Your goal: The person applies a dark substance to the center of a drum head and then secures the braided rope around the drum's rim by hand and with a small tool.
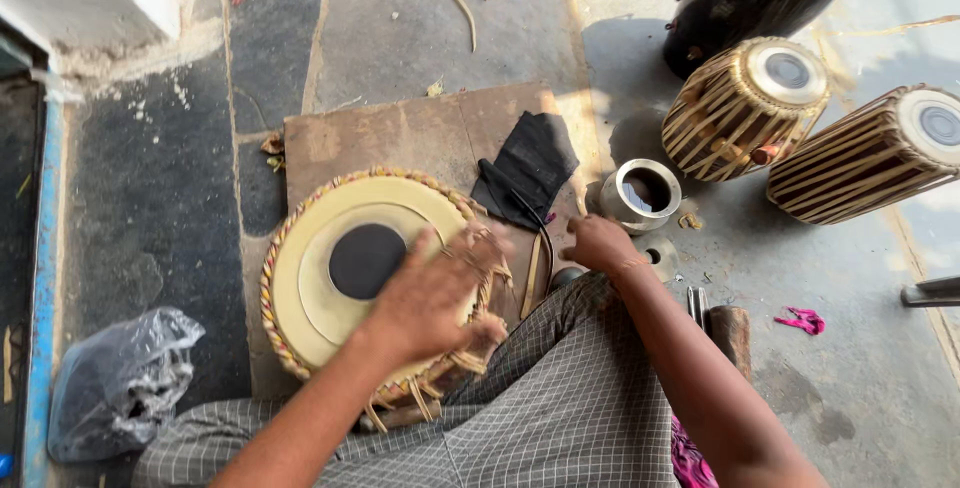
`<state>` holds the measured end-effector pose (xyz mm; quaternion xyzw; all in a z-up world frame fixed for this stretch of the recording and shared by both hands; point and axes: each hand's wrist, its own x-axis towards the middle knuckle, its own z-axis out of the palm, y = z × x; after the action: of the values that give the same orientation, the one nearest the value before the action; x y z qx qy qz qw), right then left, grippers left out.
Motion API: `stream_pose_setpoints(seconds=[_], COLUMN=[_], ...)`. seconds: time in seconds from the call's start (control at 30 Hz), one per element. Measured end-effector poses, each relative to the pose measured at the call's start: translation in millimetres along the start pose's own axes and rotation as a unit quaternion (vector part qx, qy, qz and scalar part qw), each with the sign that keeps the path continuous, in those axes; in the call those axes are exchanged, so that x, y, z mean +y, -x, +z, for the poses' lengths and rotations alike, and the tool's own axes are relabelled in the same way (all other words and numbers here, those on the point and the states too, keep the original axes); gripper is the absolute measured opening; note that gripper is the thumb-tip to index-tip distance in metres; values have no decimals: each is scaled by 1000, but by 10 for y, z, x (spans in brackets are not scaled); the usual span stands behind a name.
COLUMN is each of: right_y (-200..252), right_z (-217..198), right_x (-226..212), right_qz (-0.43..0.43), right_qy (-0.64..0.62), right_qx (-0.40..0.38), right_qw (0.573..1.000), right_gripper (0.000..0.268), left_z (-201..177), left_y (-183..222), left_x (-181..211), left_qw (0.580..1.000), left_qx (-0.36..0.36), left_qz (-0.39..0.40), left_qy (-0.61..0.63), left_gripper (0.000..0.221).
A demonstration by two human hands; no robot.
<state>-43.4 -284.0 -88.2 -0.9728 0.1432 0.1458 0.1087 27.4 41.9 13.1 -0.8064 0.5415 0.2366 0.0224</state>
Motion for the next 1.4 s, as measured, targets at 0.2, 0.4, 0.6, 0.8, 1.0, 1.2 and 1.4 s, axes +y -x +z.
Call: stream_pose_setpoints(seconds=[0.2,0.4,0.6,0.8,1.0,1.2,1.4], right_y=[-462,-600,-723,-477,41,1267,2278], right_z=[840,885,765,689,40,6,688], right_x=[251,201,63,90,165,599,157], right_qz=[39,36,29,45,100,43,151], right_qy=[112,109,121,104,-437,-859,-303], right_qx=[-214,-275,-247,-135,42,96,234], right_qw=[970,955,961,984,893,501,911], right_gripper=[55,56,58,60,56,34,28], left_z=[-88,-16,457,176,49,518,332], left_y=[-58,-169,-187,-133,-11,225,247], left_x=[-113,-630,344,-229,-166,363,-325], left_qw=[985,934,892,890,969,909,931], left_qx=[60,297,422,434,130,407,265], left_qz=[-92,-159,123,-70,-190,25,-239], left_qy=[-134,-116,-101,-118,-89,-86,-72], left_gripper=[109,99,102,102,96,100,100])
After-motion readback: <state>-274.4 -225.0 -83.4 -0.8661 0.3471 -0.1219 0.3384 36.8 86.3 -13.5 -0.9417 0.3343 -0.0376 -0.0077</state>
